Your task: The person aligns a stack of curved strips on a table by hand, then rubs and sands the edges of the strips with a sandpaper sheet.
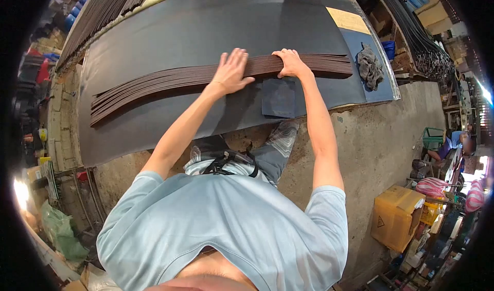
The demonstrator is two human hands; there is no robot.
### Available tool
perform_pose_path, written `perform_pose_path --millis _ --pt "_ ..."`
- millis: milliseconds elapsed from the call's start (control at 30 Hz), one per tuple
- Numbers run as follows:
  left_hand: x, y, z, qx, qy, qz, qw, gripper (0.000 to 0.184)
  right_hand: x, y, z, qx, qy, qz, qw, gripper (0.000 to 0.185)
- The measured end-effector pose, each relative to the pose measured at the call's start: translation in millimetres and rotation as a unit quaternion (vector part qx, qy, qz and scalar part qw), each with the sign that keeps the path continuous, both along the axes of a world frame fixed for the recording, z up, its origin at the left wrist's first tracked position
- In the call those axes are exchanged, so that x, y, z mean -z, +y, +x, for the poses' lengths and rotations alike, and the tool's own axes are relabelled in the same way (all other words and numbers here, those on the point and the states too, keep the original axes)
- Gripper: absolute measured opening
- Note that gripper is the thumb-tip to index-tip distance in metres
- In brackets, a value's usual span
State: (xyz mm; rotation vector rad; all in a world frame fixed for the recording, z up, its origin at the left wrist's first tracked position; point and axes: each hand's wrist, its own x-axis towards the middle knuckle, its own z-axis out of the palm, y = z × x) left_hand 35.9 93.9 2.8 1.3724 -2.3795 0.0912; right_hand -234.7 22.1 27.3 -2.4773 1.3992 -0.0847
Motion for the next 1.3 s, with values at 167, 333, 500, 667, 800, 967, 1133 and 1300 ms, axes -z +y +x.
perform_pose_path --millis 167,333,500,667,800,967,1133,1300 --pt "22.9 3.8 -45.4 0.059 -0.069 0.020 0.996 0.080 8.6 -3.0 -2.0 -0.003 -0.022 -0.015 1.000 0.089" --pt "25.2 9.0 -7.0 0.077 -0.045 0.008 0.996 0.076 2.5 3.7 -0.1 0.001 -0.034 -0.012 0.999 0.088" --pt "12.6 21.8 41.0 -0.082 -0.061 0.015 0.995 0.079 3.6 1.8 -13.9 -0.032 -0.074 -0.020 0.997 0.087" --pt "19.0 9.0 44.4 -0.118 -0.064 0.023 0.991 0.084 2.4 5.2 -36.5 0.013 0.030 -0.111 0.993 0.088" --pt "18.5 2.5 48.3 -0.115 -0.066 0.034 0.991 0.082 8.0 16.4 -40.2 0.011 -0.028 -0.138 0.990 0.088" --pt "23.9 1.8 48.7 -0.119 -0.081 0.014 0.990 0.082 5.4 2.8 -100.0 -0.007 -0.006 -0.145 0.989 0.095" --pt "24.1 1.9 47.2 -0.117 -0.084 0.018 0.989 0.082 -9.4 -23.5 -218.0 0.090 0.143 -0.033 0.985 0.099" --pt "16.9 5.3 48.3 -0.116 -0.092 0.025 0.989 0.082 -23.4 -39.0 -234.4 0.105 0.238 0.008 0.966 0.096"
